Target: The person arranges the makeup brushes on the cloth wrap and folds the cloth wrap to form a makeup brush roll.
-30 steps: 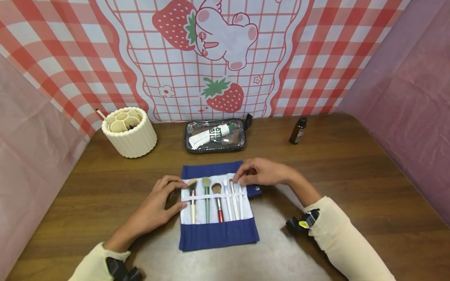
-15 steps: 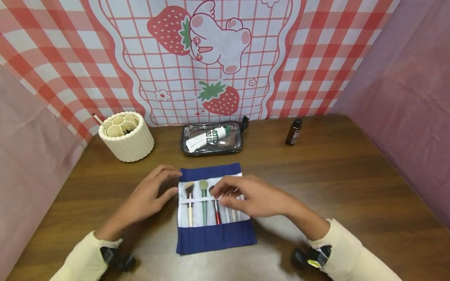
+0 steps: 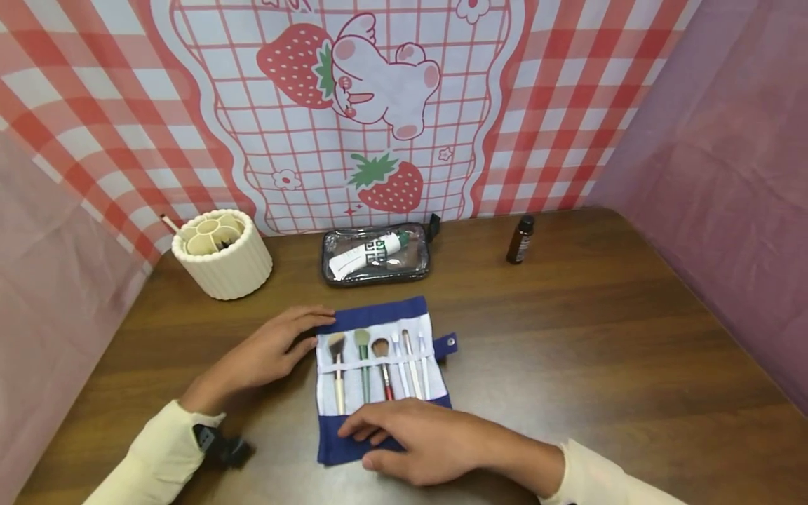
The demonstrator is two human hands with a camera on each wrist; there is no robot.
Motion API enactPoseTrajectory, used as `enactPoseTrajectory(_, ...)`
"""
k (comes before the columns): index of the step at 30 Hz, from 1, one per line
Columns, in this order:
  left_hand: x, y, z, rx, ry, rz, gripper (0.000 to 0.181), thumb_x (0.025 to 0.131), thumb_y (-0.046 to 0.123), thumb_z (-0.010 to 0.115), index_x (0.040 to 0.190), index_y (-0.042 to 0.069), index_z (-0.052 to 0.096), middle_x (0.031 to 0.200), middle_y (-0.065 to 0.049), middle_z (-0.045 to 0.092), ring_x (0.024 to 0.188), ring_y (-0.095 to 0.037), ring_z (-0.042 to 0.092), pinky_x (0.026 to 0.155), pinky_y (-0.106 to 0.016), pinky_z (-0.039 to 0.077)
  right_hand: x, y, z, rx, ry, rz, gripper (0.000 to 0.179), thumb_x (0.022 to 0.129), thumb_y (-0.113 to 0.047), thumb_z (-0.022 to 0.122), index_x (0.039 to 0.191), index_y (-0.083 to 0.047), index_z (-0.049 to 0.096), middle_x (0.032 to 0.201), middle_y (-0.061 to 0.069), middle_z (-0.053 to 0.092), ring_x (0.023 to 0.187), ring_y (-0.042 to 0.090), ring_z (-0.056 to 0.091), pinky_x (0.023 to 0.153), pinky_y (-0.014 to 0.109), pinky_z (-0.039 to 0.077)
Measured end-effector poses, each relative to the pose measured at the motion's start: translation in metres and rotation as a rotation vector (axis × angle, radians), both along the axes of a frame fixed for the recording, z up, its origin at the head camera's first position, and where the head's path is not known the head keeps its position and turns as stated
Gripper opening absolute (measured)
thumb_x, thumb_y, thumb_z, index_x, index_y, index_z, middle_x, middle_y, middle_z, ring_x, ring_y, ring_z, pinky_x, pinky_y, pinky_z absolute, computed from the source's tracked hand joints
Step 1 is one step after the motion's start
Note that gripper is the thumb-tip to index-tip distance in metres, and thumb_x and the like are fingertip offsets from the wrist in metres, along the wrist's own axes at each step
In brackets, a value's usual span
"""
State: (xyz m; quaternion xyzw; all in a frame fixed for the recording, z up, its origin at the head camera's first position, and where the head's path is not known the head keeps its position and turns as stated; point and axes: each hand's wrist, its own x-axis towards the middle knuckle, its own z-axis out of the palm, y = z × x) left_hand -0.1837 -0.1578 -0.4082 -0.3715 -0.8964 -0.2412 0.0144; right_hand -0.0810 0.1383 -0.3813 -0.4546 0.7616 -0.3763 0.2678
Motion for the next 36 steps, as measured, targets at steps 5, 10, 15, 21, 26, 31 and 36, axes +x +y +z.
enactPoseTrajectory(5,0.006,-0.003,-0.002,-0.004,0.028,0.006,0.027,0.095,0.007,0.068,0.122,0.005,0.067,0.126,-0.008,0.059,0.123,-0.024,0.050,0.103,-0.044,0.042,-0.002,0.019,0.006,0.057,0.106,-0.029,0.031,0.106,-0.033,0.050,0.135,-0.022,0.057,0.129,-0.012,0.061,0.114,0.002,0.057,0.094,0.026,0.049)
enactPoseTrajectory(10,0.019,-0.003,-0.001,-0.035,0.023,-0.019,0.026,0.091,0.021,0.076,0.115,0.013,0.070,0.112,0.001,0.055,0.107,-0.016,0.048,0.092,-0.039,0.046,-0.007,0.048,0.015,0.170,0.206,-0.091,0.026,0.106,-0.035,0.051,0.126,-0.023,0.063,0.121,-0.014,0.062,0.108,0.001,0.058,0.092,0.030,0.050)
enactPoseTrajectory(15,0.040,0.005,0.001,-0.042,-0.001,-0.070,0.020,0.088,0.025,0.079,0.104,0.019,0.068,0.104,0.007,0.054,0.099,-0.011,0.047,0.086,-0.034,0.047,-0.012,0.074,0.019,0.303,0.280,-0.187,0.028,0.104,-0.040,0.054,0.125,-0.024,0.063,0.120,-0.014,0.060,0.109,0.005,0.057,0.093,0.037,0.051)
enactPoseTrajectory(21,0.064,0.024,0.002,-0.040,-0.059,-0.128,0.010,0.094,0.021,0.072,0.093,0.021,0.062,0.096,0.011,0.055,0.092,-0.008,0.049,0.080,-0.030,0.047,-0.012,0.090,0.021,0.420,0.355,-0.260,0.031,0.097,-0.046,0.064,0.120,-0.026,0.062,0.120,-0.012,0.055,0.107,0.007,0.053,0.090,0.038,0.052)
enactPoseTrajectory(26,0.073,0.030,0.001,-0.046,-0.064,-0.116,0.014,0.095,0.025,0.070,0.090,0.023,0.058,0.091,0.011,0.053,0.087,-0.007,0.049,0.077,-0.028,0.046,-0.015,0.090,0.015,0.440,0.425,-0.258,0.021,0.094,-0.044,0.069,0.108,-0.032,0.060,0.115,-0.013,0.049,0.101,0.006,0.048,0.085,0.034,0.052)
enactPoseTrajectory(31,0.074,0.030,-0.001,-0.027,-0.076,-0.097,0.016,0.095,0.026,0.070,0.089,0.025,0.056,0.087,0.012,0.051,0.083,-0.007,0.048,0.072,-0.025,0.044,-0.016,0.089,0.006,0.358,0.569,-0.219,0.011,0.096,-0.032,0.070,0.096,-0.031,0.058,0.103,-0.014,0.048,0.092,0.005,0.045,0.078,0.030,0.048)
enactPoseTrajectory(36,0.072,0.031,-0.001,0.010,-0.111,-0.060,0.017,0.095,0.022,0.069,0.086,0.025,0.054,0.081,0.014,0.050,0.075,-0.006,0.049,0.065,-0.025,0.044,-0.019,0.090,0.003,0.280,0.569,-0.239,0.007,0.099,-0.023,0.065,0.096,-0.027,0.060,0.094,-0.018,0.049,0.086,0.002,0.046,0.075,0.027,0.047)
